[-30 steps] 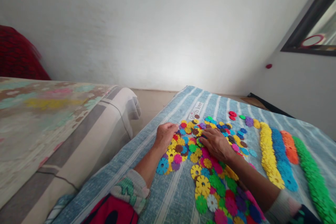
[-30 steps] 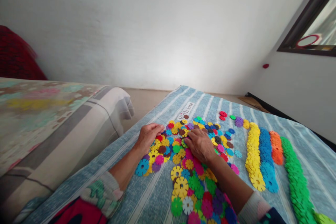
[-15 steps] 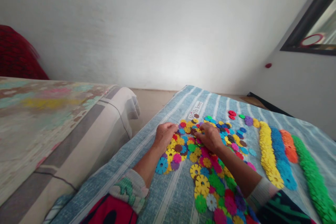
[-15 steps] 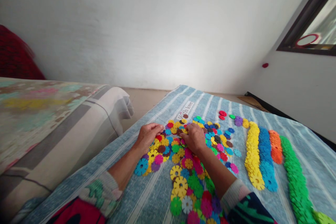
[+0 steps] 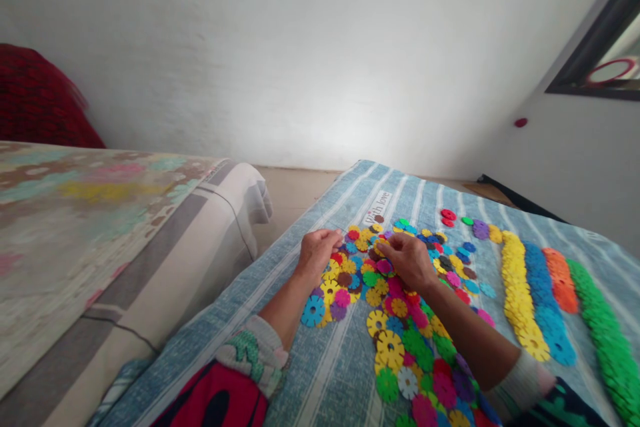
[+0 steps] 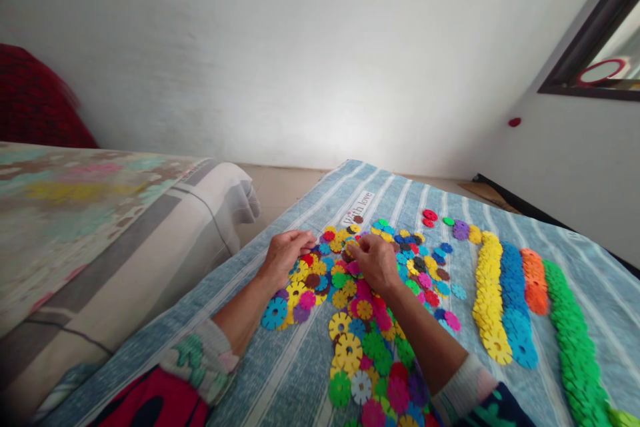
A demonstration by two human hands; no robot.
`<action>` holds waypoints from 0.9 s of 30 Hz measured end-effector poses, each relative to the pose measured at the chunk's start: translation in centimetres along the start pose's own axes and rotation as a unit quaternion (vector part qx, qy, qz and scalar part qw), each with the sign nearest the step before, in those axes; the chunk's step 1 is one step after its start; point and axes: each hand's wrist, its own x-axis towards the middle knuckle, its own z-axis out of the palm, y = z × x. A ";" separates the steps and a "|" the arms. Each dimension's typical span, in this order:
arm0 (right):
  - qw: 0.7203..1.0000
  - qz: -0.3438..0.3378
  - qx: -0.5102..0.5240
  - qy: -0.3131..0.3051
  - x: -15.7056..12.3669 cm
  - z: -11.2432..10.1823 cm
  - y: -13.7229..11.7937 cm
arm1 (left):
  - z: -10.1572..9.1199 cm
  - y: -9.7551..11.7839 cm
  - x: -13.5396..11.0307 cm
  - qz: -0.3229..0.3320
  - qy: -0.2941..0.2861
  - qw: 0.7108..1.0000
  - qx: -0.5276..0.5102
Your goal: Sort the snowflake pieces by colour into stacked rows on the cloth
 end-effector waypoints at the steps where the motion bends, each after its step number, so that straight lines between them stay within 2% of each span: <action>1: 0.999 -0.015 0.012 -0.027 -0.3 0.2 -0.9 | 0.0 0.1 0.0 -0.007 0.005 1.000 -0.016; 5: 0.989 -0.071 0.036 -0.127 -1.2 1.9 -4.5 | 0.0 0.4 0.0 -0.031 0.021 0.997 -0.071; 9: 0.984 -0.084 0.014 -0.157 -1.1 3.5 -6.5 | -0.1 0.5 0.0 -0.035 0.023 0.995 -0.094; 14: 0.979 -0.100 -0.014 -0.175 -0.2 4.0 -6.8 | 0.0 0.2 0.0 -0.023 0.026 0.995 -0.094; 20: 0.967 -0.120 -0.047 -0.218 0.1 3.5 -6.9 | 0.1 -0.5 0.1 0.019 0.032 0.999 -0.015; 27: 0.968 -0.096 -0.048 -0.228 0.3 3.4 -6.8 | 0.2 -0.4 0.1 0.038 0.035 0.998 0.025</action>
